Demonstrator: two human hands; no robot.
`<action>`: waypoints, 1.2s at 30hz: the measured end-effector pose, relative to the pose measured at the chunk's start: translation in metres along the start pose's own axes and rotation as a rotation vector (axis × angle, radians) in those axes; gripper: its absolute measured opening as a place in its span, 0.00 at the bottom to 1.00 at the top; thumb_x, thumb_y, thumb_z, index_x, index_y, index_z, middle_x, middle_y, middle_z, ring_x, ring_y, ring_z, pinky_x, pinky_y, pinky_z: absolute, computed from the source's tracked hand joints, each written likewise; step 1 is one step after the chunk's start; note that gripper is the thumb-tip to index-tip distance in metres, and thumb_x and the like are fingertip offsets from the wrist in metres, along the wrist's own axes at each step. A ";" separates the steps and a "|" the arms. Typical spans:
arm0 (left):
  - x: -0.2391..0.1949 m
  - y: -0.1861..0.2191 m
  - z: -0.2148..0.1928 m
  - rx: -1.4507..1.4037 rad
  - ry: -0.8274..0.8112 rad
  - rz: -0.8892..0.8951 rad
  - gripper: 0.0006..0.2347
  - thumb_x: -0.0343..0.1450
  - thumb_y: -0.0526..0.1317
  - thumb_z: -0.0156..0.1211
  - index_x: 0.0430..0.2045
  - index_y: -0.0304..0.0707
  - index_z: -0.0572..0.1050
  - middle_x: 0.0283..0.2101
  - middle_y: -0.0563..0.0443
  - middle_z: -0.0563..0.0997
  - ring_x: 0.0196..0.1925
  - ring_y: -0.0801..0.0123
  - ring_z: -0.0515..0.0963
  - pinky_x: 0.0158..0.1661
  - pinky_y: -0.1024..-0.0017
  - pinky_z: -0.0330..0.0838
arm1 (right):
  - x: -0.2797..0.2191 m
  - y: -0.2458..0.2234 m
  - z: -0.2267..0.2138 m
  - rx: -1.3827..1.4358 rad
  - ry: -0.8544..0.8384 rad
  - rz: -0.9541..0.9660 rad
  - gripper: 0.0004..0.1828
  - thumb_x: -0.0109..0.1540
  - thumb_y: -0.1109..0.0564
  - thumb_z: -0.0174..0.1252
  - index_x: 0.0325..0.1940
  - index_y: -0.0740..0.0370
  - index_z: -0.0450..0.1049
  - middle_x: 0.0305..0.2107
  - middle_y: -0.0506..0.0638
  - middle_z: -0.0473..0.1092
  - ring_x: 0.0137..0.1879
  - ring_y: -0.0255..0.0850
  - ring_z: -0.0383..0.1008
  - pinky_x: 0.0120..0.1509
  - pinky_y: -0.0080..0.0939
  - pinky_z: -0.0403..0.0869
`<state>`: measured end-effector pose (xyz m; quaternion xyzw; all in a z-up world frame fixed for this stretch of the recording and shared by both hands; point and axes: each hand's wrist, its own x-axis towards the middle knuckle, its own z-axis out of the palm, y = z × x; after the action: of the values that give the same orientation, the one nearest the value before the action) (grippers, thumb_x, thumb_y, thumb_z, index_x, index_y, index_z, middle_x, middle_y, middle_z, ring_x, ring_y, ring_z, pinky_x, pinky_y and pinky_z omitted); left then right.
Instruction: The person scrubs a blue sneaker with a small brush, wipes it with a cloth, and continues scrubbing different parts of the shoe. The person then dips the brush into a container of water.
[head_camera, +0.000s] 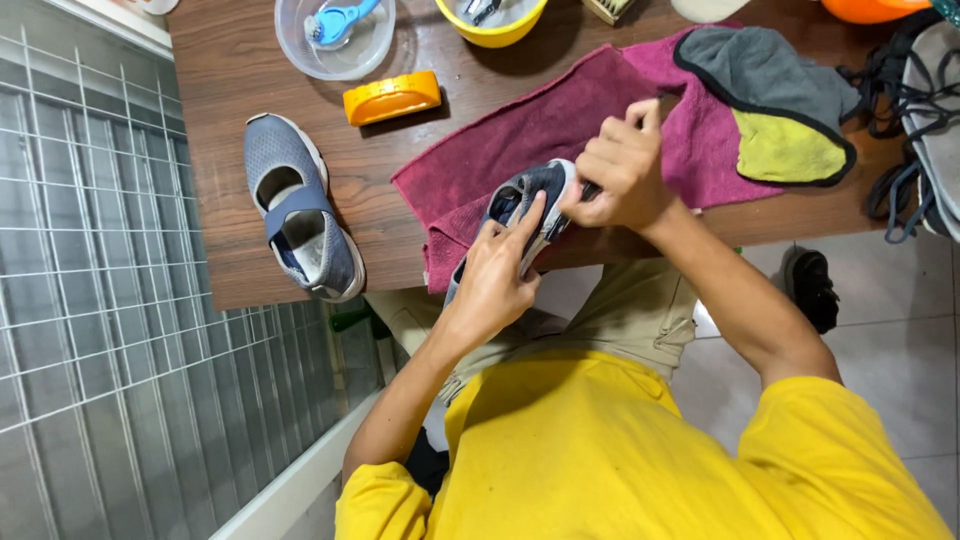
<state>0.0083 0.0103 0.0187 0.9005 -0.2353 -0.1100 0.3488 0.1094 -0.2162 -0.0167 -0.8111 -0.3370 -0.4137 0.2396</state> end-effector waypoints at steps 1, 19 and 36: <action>0.001 -0.001 0.000 0.005 0.006 0.006 0.41 0.61 0.27 0.57 0.74 0.39 0.50 0.43 0.44 0.80 0.35 0.53 0.65 0.39 0.59 0.67 | 0.002 0.001 -0.002 -0.018 0.002 -0.019 0.11 0.49 0.57 0.48 0.13 0.54 0.57 0.10 0.43 0.50 0.22 0.39 0.46 0.46 0.51 0.56; -0.004 0.000 -0.001 -0.023 -0.020 -0.054 0.42 0.62 0.29 0.60 0.75 0.42 0.48 0.38 0.47 0.79 0.36 0.55 0.63 0.38 0.58 0.68 | -0.002 -0.003 -0.001 -0.121 -0.004 -0.014 0.15 0.54 0.54 0.47 0.12 0.52 0.57 0.08 0.42 0.47 0.20 0.37 0.44 0.46 0.50 0.58; 0.002 0.007 -0.010 -0.077 -0.048 -0.105 0.41 0.63 0.28 0.60 0.75 0.39 0.49 0.15 0.50 0.68 0.37 0.60 0.63 0.40 0.65 0.65 | 0.007 -0.012 -0.013 -0.184 -0.015 0.070 0.14 0.53 0.55 0.51 0.14 0.55 0.59 0.10 0.44 0.54 0.22 0.39 0.49 0.48 0.50 0.57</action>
<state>0.0110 0.0110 0.0308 0.8947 -0.1917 -0.1584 0.3711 0.0974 -0.2146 -0.0024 -0.8441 -0.2706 -0.4283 0.1758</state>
